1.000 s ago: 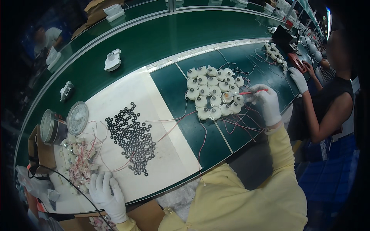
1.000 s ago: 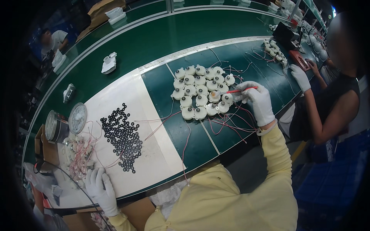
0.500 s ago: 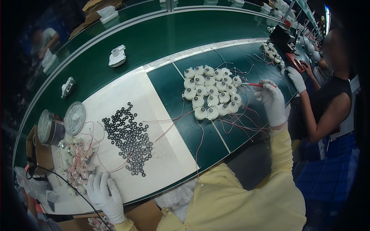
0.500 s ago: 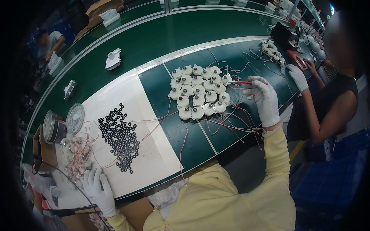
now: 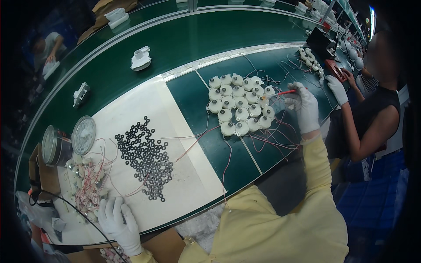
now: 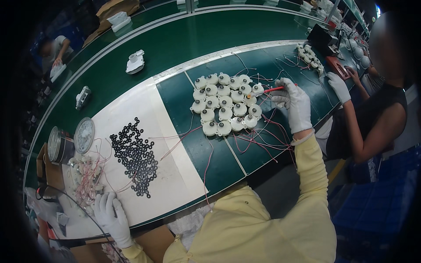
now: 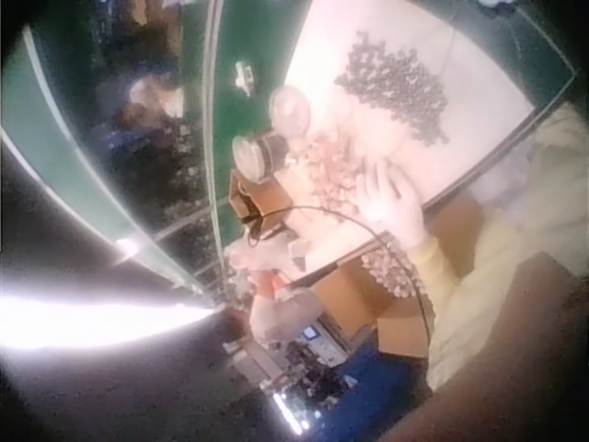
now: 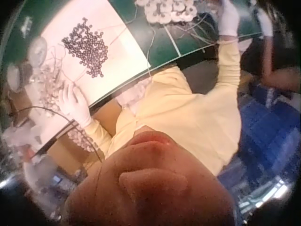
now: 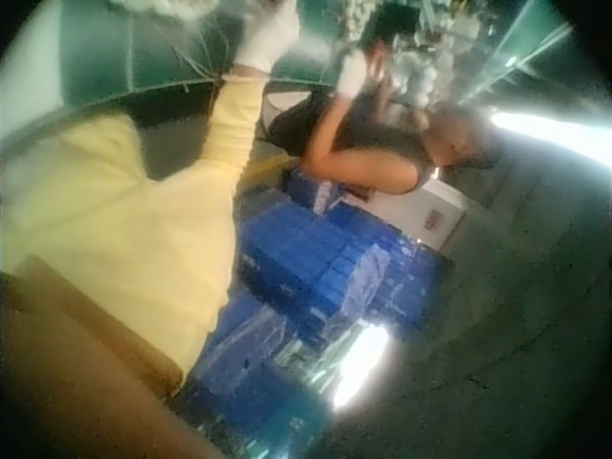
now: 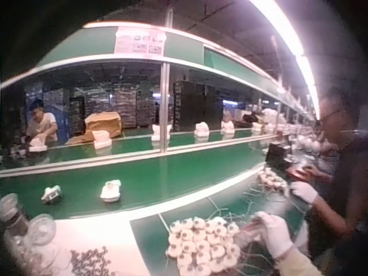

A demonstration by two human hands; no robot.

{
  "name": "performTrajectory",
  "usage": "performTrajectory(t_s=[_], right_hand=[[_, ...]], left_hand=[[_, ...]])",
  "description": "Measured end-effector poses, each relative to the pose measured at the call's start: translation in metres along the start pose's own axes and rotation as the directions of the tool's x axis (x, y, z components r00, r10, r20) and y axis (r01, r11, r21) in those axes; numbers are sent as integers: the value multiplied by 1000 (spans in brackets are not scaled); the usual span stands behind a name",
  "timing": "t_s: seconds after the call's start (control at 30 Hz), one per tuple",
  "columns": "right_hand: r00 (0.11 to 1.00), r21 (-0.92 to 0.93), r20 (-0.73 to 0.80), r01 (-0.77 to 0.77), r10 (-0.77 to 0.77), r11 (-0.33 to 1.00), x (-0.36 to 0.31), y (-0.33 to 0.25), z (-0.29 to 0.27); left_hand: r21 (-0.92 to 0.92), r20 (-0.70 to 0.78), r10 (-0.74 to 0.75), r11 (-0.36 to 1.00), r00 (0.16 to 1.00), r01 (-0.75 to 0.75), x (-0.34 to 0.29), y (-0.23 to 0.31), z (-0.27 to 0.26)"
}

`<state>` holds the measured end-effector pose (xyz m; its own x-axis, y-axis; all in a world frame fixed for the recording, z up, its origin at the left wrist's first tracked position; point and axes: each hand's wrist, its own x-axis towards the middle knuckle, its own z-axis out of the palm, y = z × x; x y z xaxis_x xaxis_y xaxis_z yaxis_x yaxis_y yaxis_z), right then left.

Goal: The person assembles small white electronic components by inserting black washers into them and connecting red and white wires. They use a red-handled tool to apply a white substance from a container onto the components, then place the finished units on a green work surface.

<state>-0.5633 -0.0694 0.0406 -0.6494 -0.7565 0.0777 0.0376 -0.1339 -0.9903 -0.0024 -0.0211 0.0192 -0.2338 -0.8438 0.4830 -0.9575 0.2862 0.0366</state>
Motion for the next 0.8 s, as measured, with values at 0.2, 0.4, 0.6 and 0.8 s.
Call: performTrajectory(t_s=[0.2,0.4,0.6,0.8], right_hand=[[1000,-89,-2,-27,27,996,5,4,2],[1000,-137,-12,-9,8,991,4,6,-2],[999,-225,-25,-37,32,974,-1,0,-4],[998,-275,-39,29,-41,961,-4,-8,-8]], left_hand=[[-3,8,-6,1000,1000,6,0,0,1],[-15,70,-40,999,997,41,-2,-1,-3],[-14,23,-5,1000,1000,5,1,0,-1],[-6,6,3,1000,1000,-2,1,0,-1]])
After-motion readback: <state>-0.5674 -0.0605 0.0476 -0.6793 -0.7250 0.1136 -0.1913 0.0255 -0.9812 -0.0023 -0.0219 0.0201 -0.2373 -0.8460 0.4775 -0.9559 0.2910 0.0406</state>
